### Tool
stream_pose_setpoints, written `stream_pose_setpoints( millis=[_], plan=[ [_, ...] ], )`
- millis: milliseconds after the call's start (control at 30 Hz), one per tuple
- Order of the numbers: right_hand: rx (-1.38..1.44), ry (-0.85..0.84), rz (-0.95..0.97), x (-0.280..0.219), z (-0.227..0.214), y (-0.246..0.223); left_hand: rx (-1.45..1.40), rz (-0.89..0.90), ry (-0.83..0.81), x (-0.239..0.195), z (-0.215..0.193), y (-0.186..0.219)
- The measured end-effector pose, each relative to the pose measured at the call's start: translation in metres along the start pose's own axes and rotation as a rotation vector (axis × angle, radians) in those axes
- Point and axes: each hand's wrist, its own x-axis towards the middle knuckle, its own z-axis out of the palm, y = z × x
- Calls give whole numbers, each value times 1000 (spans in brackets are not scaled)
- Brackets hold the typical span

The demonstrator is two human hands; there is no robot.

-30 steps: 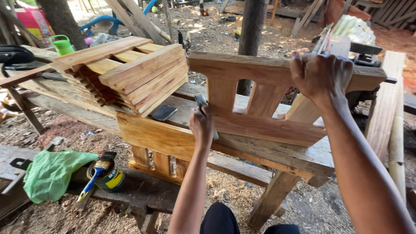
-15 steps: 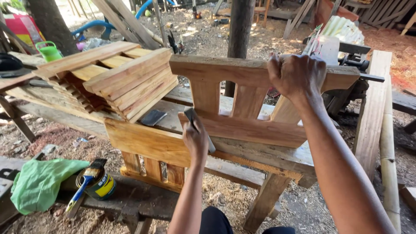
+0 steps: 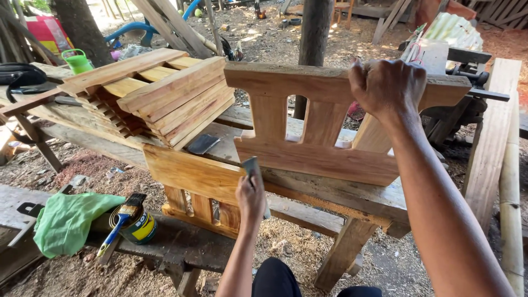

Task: The person sands a wooden chair backrest using a sanding block. They hold the piece with one hand and rub the sanding block over the edges and surfaces with the other hand, focusing on smoothing the wood.

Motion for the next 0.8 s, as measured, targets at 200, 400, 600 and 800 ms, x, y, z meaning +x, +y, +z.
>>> stream_pose_setpoints(
  millis=[200,400,600,800],
  plan=[
    [32,7,26,-4,-18,-7,-242,105,154,46,-13,44],
    [-37,-13,4,1,2,8,-58,90,198,49,46,38],
    [4,-71,30,9,26,32,215,248,340,54,7,84],
    [-61,-45,30,11,16,27,396,273,293,46,3,78]
  ],
)
